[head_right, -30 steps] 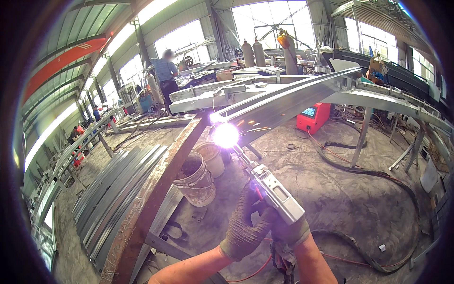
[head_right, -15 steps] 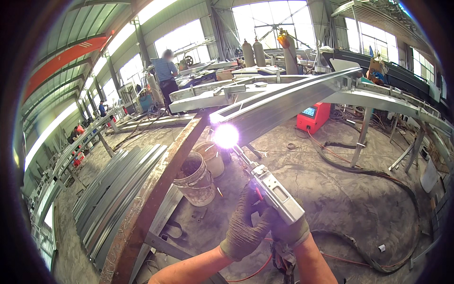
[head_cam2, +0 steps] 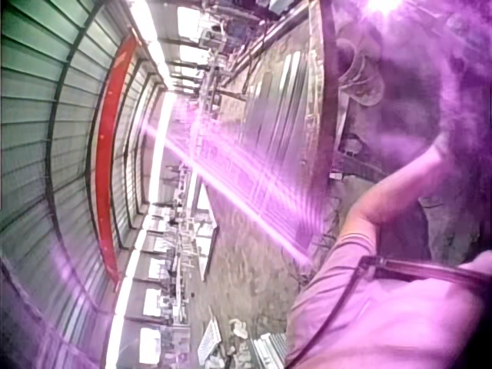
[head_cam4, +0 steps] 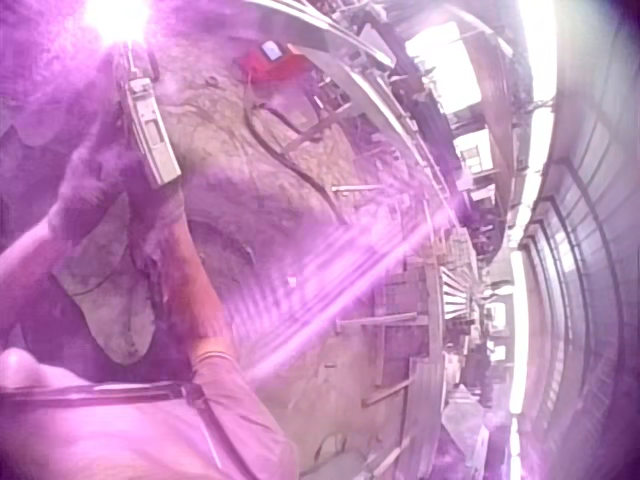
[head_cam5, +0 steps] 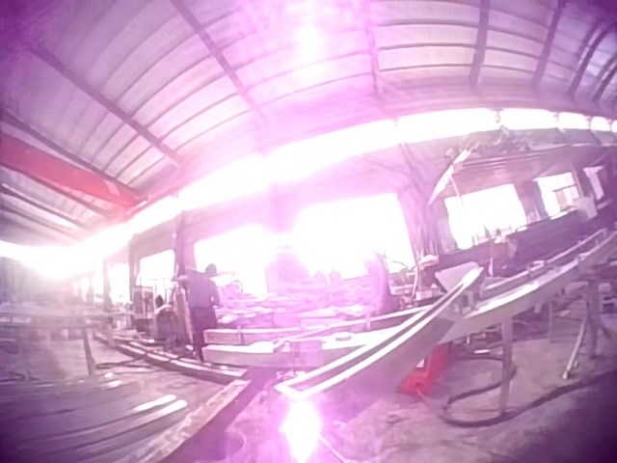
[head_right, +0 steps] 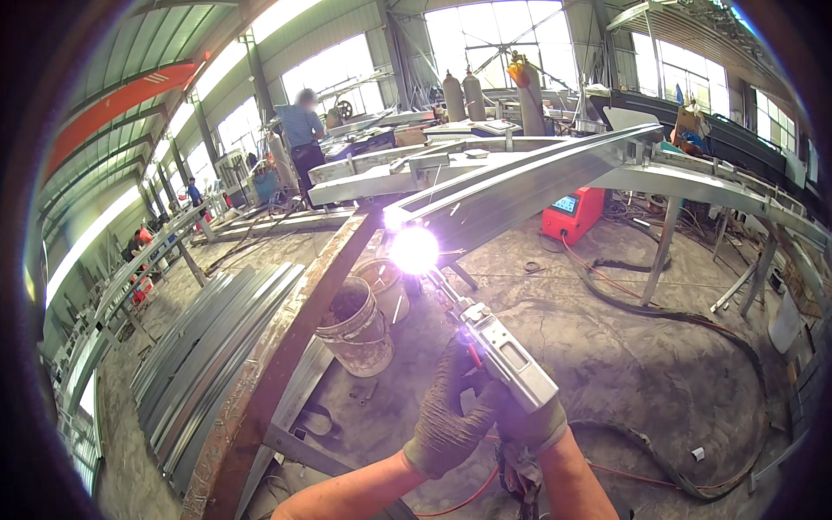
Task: The person welds seams on rectangular aluminum frames using a handheld welding torch. They reposition the frames on a workbench and continue welding different joints, then move to a floor-level frame to weld its corners.
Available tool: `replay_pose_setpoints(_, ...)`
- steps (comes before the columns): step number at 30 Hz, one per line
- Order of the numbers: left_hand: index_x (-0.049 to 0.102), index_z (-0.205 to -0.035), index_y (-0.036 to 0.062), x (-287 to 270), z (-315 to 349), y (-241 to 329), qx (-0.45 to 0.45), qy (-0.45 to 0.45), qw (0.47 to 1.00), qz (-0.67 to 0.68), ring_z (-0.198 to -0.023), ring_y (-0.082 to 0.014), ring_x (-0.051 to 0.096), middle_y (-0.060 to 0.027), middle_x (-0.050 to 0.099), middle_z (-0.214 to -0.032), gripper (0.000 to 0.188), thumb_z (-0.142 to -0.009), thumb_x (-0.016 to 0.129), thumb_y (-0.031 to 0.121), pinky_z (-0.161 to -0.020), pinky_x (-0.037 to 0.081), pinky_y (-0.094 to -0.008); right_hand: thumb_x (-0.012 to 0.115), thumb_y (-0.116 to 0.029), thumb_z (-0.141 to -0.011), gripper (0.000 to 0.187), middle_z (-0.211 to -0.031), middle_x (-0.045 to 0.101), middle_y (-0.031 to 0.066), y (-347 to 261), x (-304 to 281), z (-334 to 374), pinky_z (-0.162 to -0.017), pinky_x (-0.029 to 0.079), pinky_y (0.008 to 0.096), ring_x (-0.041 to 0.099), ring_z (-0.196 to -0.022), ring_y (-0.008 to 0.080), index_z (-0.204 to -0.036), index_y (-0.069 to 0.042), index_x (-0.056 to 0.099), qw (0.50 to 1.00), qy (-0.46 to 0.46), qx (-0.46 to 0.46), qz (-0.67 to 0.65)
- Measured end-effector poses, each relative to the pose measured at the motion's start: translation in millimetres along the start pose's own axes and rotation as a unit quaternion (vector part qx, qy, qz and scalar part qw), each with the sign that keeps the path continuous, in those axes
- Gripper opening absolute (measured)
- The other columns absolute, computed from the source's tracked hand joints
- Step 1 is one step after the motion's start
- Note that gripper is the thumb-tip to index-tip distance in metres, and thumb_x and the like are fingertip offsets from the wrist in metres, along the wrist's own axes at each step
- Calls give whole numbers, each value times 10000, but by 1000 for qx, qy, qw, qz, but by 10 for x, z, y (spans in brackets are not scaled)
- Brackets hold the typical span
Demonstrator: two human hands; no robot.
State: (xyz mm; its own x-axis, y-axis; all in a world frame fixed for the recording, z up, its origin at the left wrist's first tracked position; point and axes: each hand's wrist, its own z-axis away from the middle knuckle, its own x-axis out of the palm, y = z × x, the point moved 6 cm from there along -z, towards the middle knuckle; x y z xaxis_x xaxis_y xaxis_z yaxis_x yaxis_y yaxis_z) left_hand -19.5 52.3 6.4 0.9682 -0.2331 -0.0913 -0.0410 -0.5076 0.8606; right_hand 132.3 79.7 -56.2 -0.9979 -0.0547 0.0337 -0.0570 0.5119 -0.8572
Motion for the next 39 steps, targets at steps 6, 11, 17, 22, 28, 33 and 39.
replay_pose_setpoints(6,237,-1816,-5,-1,1,-12,-13,-3,1000,-6,-1544,-291,521,-218,458,-1735,944,-1093,789,247,-1250,475,-457,760,-149,-1088,282,-1130,810,99,-77,15,9,-850,634,366,781,-1014,217,-1317,14,772,1000,-15,-15,-14)
replay_pose_setpoints(11,242,-1814,-6,-3,10,-25,-14,-6,1000,-16,-1493,-286,558,-216,480,-1714,950,-1091,796,262,-1224,491,-452,758,-140,-1088,298,-1154,815,96,-133,64,-13,-866,632,358,780,-1026,202,-1343,15,765,999,-21,1,-39)
replay_pose_setpoints(17,239,-1811,-16,4,18,-65,-6,0,1000,0,-1497,-291,566,-227,485,-1708,956,-1099,799,287,-1221,498,-450,754,-133,-1093,360,-1188,812,101,-94,45,14,-886,631,354,777,-1048,197,-1419,18,741,997,-30,32,-59)
replay_pose_setpoints(22,222,-1821,-4,14,42,-50,-15,2,1000,26,-1554,-300,526,-228,455,-1751,956,-1100,794,257,-1247,480,-460,743,-154,-1109,371,-1210,813,117,-111,56,2,-903,633,354,780,-1072,207,-1428,35,732,999,-30,-14,-33)
replay_pose_setpoints(28,240,-1818,2,6,35,-35,-5,4,1000,3,-1541,-293,535,-216,475,-1736,940,-1093,794,228,-1239,483,-450,713,-181,-1133,351,-1208,817,119,-176,96,-3,-906,640,368,787,-1074,207,-1422,17,741,996,-46,28,-69)
replay_pose_setpoints(33,256,-1813,1,33,41,-49,-15,10,1000,24,-1465,-270,569,-200,505,-1687,924,-1092,794,211,-1209,501,-431,720,-182,-1133,337,-1184,818,120,-100,46,22,-890,646,376,792,-1044,210,-1410,8,748,999,-34,32,-5)
replay_pose_setpoints(39,254,-1816,5,27,44,-94,5,16,999,32,-1470,-264,566,-191,494,-1698,925,-1091,794,204,-1206,508,-433,737,-179,-1126,322,-1169,816,119,-193,92,1,-881,646,375,793,-1034,214,-1393,-1,754,999,-30,-39,5)
